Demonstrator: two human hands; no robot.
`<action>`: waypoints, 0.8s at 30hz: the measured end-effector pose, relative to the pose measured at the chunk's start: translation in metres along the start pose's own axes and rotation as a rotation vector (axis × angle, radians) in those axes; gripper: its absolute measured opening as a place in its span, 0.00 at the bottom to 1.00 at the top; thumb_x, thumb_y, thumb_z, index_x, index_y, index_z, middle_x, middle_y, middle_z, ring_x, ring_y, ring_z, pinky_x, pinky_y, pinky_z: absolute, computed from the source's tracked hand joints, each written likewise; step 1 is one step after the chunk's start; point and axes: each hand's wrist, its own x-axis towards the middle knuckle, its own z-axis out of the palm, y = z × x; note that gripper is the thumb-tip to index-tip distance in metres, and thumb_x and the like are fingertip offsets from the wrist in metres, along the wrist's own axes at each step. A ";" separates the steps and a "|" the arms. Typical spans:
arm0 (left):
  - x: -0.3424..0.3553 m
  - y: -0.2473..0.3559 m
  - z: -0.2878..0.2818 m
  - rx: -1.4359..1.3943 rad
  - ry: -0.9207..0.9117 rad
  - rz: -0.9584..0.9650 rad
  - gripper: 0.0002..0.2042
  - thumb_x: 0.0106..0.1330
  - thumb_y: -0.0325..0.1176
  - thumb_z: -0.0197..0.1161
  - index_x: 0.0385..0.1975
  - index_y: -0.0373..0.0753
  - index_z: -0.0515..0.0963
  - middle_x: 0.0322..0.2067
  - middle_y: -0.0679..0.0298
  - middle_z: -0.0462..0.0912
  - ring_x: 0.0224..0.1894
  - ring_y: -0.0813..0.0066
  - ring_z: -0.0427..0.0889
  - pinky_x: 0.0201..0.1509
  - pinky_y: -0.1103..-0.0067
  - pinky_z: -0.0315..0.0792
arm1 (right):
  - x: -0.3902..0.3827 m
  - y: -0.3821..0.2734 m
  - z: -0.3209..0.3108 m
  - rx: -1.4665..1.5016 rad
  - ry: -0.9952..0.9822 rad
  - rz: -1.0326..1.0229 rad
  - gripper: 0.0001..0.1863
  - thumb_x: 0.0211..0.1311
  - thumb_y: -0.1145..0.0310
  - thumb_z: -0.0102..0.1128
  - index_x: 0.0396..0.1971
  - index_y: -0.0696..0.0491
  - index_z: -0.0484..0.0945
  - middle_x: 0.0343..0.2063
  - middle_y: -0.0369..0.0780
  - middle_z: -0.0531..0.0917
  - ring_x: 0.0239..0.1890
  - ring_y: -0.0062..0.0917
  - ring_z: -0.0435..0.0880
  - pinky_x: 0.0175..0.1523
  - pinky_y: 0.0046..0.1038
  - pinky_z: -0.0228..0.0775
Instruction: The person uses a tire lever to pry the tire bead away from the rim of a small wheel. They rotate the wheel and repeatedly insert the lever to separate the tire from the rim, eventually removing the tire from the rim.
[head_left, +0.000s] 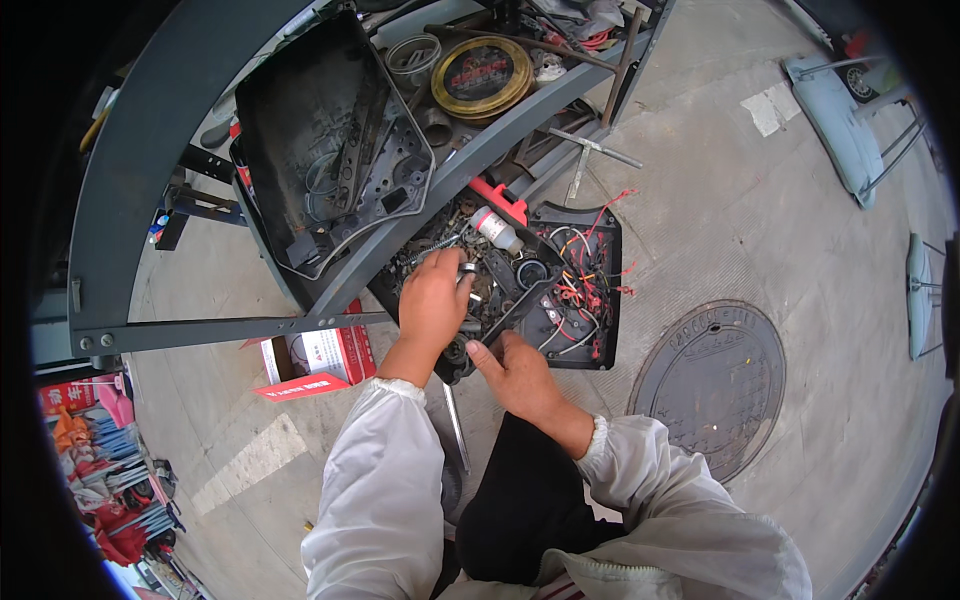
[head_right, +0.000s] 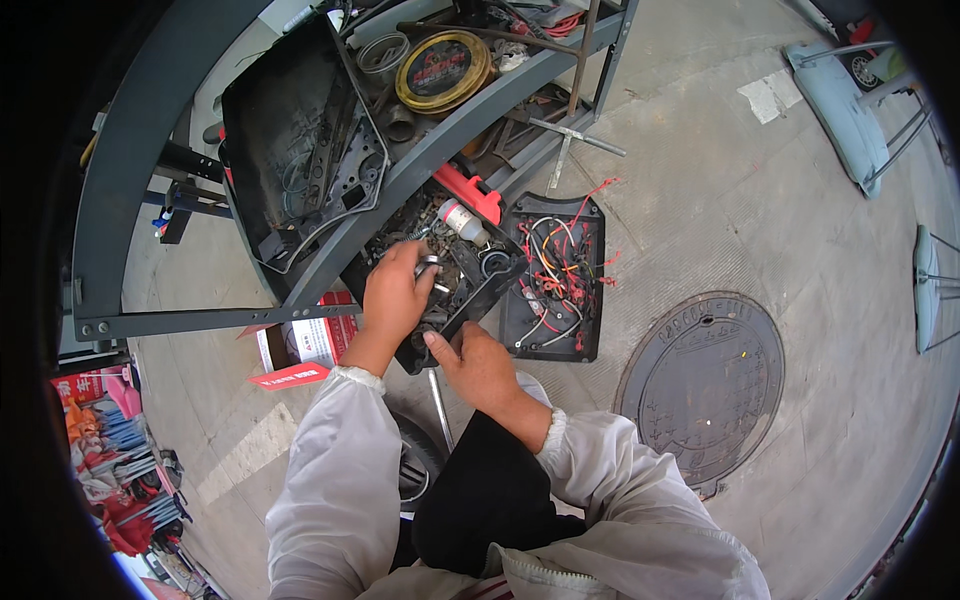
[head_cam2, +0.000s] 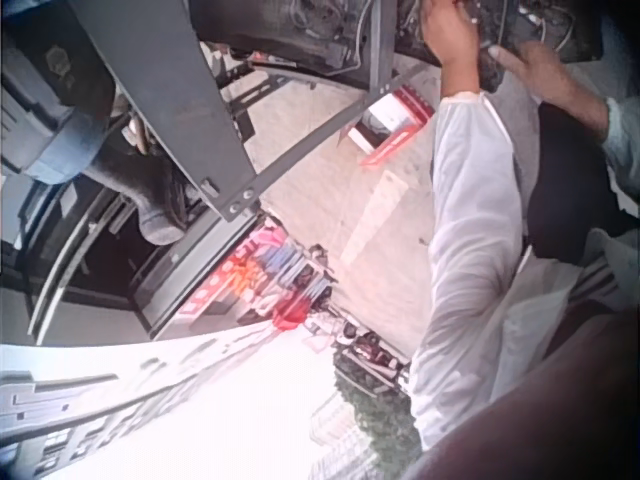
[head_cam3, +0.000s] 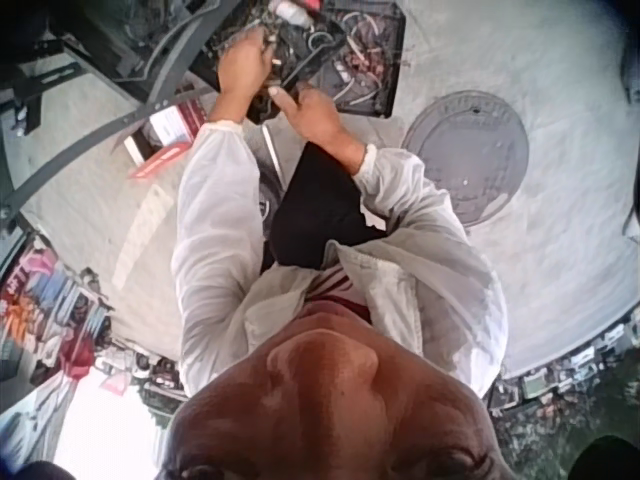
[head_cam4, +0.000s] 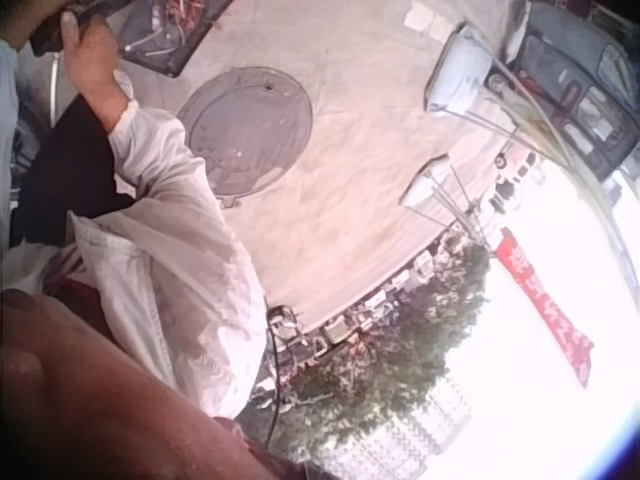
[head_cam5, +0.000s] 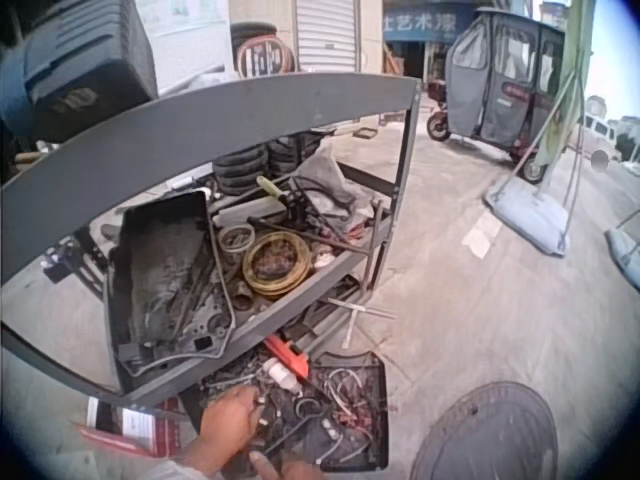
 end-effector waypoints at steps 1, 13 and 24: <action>-0.009 0.002 -0.013 -0.085 0.042 -0.021 0.11 0.55 0.30 0.65 0.36 0.37 0.75 0.32 0.55 0.80 0.39 0.55 0.80 0.43 0.67 0.73 | -0.001 0.001 0.000 0.003 -0.028 -0.011 0.30 0.61 0.44 0.57 0.25 0.62 0.71 0.18 0.49 0.78 0.22 0.46 0.79 0.29 0.41 0.70; -0.290 0.025 -0.144 -1.718 0.378 -0.947 0.05 0.65 0.27 0.60 0.38 0.39 0.74 0.35 0.62 0.80 0.37 0.69 0.80 0.38 0.76 0.78 | 0.059 -0.017 0.047 -0.044 -0.216 -0.157 0.29 0.64 0.45 0.51 0.27 0.62 0.72 0.28 0.53 0.80 0.34 0.49 0.79 0.41 0.42 0.70; -0.456 0.081 -0.146 -1.911 0.623 -0.867 0.05 0.56 0.24 0.56 0.32 0.37 0.75 0.33 0.64 0.80 0.37 0.70 0.79 0.45 0.77 0.74 | -0.067 0.109 -0.055 -0.202 -0.221 -0.035 0.23 0.63 0.53 0.55 0.32 0.62 0.78 0.25 0.45 0.83 0.27 0.31 0.83 0.36 0.33 0.74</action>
